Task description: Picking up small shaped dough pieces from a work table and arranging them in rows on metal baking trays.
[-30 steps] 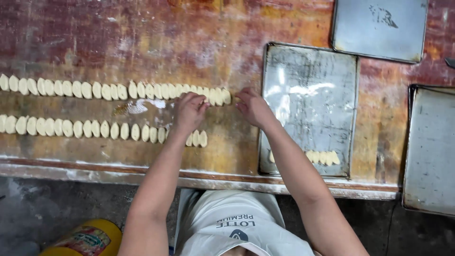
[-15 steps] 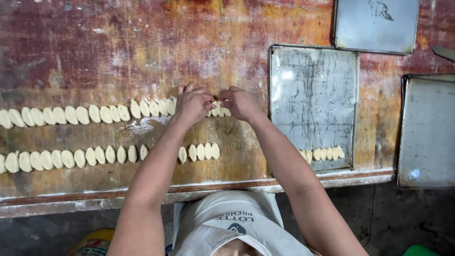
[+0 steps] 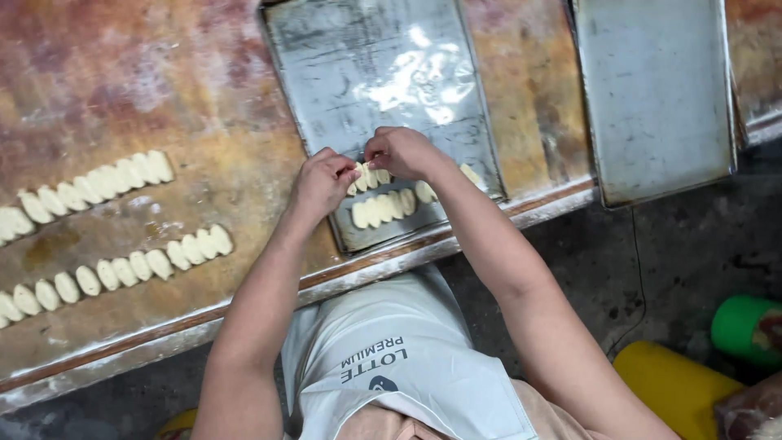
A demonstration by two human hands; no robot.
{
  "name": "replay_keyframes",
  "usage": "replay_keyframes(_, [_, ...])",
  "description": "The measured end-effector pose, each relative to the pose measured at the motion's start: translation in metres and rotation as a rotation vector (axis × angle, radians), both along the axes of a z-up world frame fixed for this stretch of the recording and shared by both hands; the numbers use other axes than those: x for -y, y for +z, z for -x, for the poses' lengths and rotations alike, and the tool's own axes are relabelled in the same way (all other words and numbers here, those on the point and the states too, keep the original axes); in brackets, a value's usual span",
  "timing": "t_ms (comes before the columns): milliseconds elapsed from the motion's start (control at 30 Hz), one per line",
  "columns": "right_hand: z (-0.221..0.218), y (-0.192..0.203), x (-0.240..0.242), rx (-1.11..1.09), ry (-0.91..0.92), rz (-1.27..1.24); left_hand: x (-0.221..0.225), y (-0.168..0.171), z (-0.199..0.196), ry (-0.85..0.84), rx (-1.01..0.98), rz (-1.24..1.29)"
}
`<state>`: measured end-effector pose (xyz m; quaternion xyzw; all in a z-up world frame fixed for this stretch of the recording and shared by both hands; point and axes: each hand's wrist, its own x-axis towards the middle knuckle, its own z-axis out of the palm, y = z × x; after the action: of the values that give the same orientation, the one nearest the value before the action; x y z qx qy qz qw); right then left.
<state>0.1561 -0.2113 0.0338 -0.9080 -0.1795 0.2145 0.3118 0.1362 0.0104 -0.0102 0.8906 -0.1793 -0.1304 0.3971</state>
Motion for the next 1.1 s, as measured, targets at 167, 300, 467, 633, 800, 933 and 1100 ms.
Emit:
replay_keyframes(167, [0.014, -0.012, 0.014, -0.029, 0.054, 0.035, 0.014, 0.044, 0.011, -0.015, -0.156, -0.252])
replay_keyframes(300, [0.011, 0.000, 0.010, -0.023, 0.119, 0.128, 0.006, 0.020, 0.011, -0.026, -0.148, -0.289])
replay_keyframes(467, [-0.009, -0.001, -0.014, 0.124, 0.012, 0.188, -0.031, 0.013, 0.014, 0.075, 0.004, -0.148])
replay_keyframes(633, [-0.028, -0.005, -0.144, 0.254, 0.001, 0.006, -0.165, -0.009, 0.002, 0.293, 0.146, -0.143])
replay_keyframes(800, [-0.056, -0.023, -0.301, 0.263, 0.113, -0.086, -0.321, -0.006, -0.011, 0.533, 0.434, -0.310])
replay_keyframes(933, [-0.084, -0.032, -0.363, 0.182, 0.177, 0.133, -0.363, 0.019, -0.030, 0.539, 0.388, -0.334])
replay_keyframes(1100, [-0.091, 0.018, -0.386, -0.015, 0.220, 0.214, -0.370, -0.027, -0.051, 0.268, 0.106, -0.321])
